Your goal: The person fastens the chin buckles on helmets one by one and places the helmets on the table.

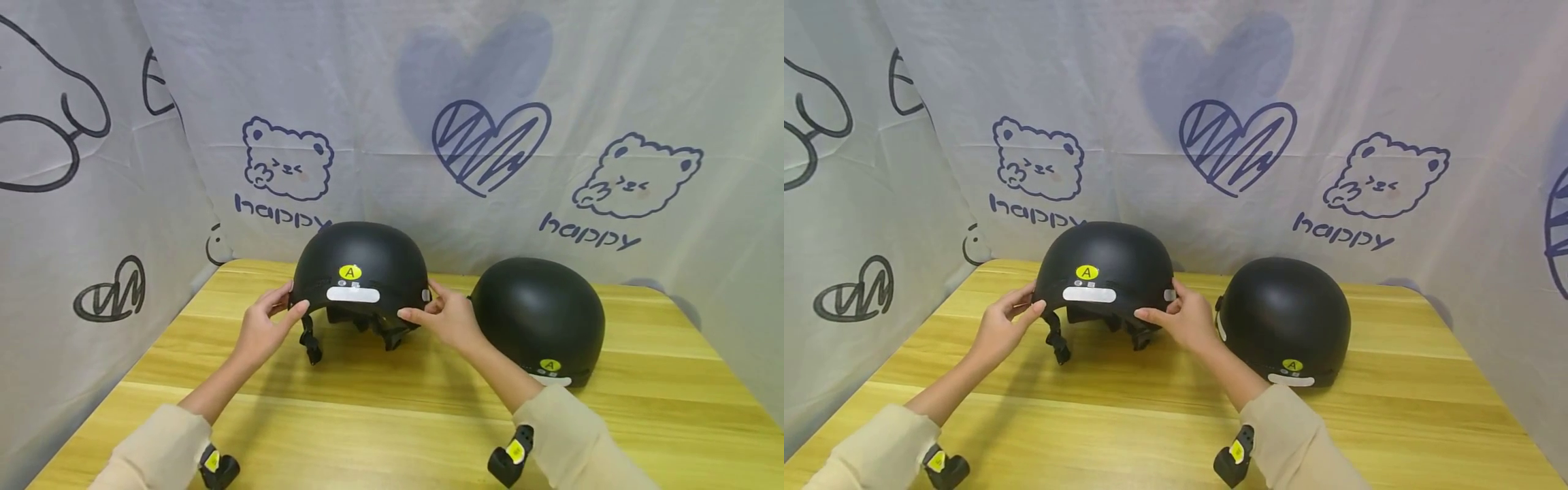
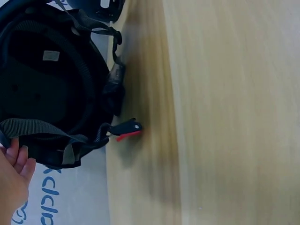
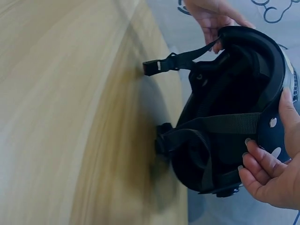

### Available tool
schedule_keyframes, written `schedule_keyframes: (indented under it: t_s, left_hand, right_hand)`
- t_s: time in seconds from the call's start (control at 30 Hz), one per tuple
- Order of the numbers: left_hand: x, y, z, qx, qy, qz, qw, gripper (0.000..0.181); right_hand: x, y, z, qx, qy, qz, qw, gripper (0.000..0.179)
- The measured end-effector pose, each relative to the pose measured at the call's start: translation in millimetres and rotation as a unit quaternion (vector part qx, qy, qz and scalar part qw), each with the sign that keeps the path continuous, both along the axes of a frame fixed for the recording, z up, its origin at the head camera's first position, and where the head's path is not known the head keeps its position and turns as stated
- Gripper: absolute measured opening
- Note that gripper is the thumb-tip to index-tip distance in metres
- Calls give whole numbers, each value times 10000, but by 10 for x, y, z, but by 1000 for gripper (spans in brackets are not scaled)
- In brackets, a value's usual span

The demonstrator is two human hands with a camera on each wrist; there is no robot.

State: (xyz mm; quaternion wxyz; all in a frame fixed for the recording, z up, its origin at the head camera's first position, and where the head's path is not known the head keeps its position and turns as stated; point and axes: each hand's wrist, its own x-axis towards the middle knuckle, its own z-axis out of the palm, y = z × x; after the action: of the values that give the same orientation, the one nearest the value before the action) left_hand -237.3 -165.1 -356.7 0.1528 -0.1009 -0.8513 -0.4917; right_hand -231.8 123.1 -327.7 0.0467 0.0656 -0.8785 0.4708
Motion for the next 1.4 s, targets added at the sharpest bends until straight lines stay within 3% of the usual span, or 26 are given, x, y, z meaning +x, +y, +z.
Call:
schedule_keyframes:
  t_s: [0.2,0.4,0.63,0.8,0.97,1.07,1.2,1.4]
  left_hand:
    - [31,31,156,82,-261,217,9994,54]
    - [14,59,275,85,-233,502,9984,54]
    - [6,61,348,87,-151,387,9991,51]
    - [-72,60,294,138,183,255,9994,48]
    - [-170,57,217,321,507,190,9980,46]
    - [-227,45,170,521,617,2,9967,46]
    - [-313,34,101,694,679,-294,9948,48]
    - [-395,73,-19,1043,664,-682,9900,55]
  right_hand:
    - [4,3,125,-149,-140,84,9998,76]
    - [13,25,254,-252,-340,209,9989,75]
    - [-44,34,293,-144,-91,270,9995,71]
    - [-109,54,258,-22,246,236,9994,73]
    - [-152,70,210,671,826,124,9942,105]
    - [-177,67,194,905,998,-64,9909,115]
    - [-237,90,148,514,958,-89,9940,109]
    - [-357,166,-48,-296,639,735,9948,88]
